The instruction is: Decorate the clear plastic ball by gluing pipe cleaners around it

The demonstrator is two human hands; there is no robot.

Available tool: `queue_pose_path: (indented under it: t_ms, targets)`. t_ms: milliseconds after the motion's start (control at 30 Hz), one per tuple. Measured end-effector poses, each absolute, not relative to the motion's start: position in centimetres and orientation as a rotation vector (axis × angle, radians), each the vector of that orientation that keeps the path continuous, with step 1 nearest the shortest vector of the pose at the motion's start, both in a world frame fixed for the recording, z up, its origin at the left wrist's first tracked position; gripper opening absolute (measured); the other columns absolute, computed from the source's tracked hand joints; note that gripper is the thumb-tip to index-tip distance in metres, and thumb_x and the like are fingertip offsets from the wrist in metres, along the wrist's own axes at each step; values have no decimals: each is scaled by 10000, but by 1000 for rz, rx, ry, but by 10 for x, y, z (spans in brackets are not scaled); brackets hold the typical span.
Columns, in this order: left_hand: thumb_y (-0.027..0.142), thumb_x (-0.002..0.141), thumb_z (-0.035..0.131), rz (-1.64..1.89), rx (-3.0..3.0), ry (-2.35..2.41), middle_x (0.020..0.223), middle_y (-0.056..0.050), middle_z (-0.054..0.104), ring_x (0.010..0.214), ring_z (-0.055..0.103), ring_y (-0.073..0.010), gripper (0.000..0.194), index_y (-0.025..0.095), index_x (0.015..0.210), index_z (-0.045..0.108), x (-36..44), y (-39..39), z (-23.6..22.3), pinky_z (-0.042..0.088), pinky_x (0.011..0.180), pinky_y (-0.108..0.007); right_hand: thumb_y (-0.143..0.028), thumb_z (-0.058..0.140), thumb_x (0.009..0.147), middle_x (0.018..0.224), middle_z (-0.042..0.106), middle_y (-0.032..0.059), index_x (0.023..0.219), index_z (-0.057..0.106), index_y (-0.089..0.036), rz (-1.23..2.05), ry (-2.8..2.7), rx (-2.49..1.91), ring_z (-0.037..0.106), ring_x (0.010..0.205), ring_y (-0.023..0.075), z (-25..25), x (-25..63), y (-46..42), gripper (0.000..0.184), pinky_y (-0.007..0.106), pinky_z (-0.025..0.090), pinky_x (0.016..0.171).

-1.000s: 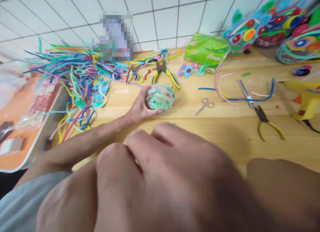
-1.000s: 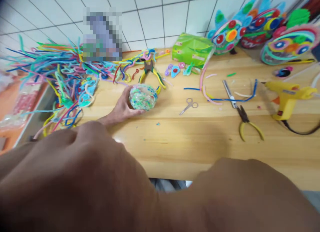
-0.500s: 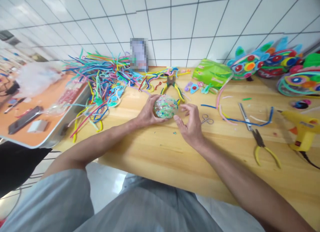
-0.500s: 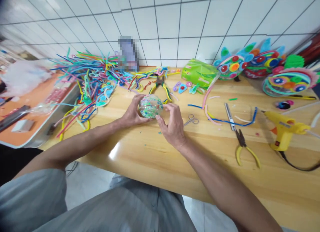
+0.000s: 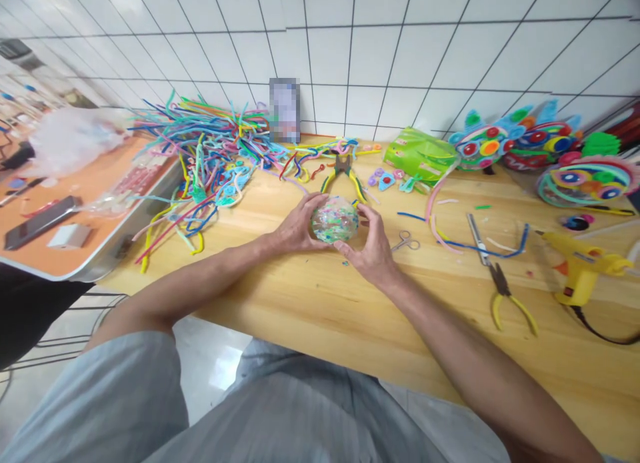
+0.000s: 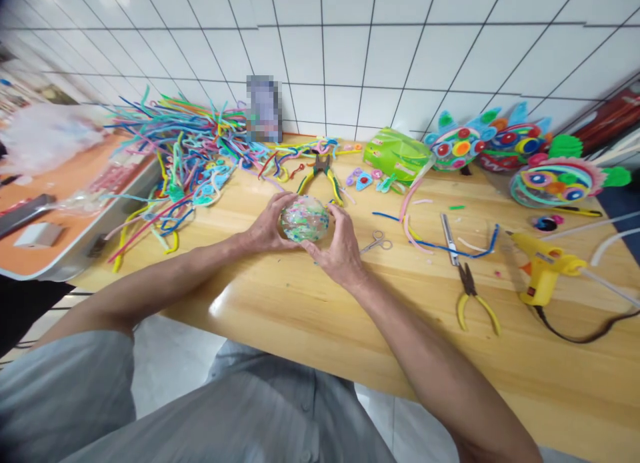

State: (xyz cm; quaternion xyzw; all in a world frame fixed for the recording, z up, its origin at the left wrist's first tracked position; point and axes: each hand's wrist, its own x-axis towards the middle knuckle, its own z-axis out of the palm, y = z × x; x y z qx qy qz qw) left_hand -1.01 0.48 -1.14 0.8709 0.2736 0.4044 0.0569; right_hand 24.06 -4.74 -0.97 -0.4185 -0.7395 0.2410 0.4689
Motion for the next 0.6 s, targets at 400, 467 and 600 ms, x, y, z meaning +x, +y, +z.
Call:
queue_pose_path:
  t_ms: [400, 467, 600]
  targets:
    - [606, 834, 888, 1299, 2713, 809, 1484, -247, 617, 1402, 658, -372, 1085, 218, 1657, 297, -11, -3, -13, 598, 1130, -563, -431, 858, 872, 1637, 486, 237, 1654, 289, -251, 530, -1890, -968, 525, 1516, 408, -6, 243, -49, 984, 649, 542, 1177]
    - [575, 838, 895, 1274, 2685, 781, 1493, -238, 626, 1401, 662, -372, 1067, 232, 1660, 307, -11, -3, -14, 591, 1138, -556, -400, 856, 869, 1621, 510, 224, 1650, 301, -260, 536, -1914, -982, 533, 1511, 408, -4, 244, -50, 969, 656, 526, 1198]
    - [527, 839, 911, 1296, 2629, 674, 1498, -241, 614, 1402, 653, -370, 1110, 248, 1693, 260, -9, -2, -14, 602, 1115, -543, -409, 851, 866, 1593, 542, 210, 1630, 346, -262, 545, -1931, -1003, 555, 1491, 403, 0, 247, -54, 928, 640, 528, 1204]
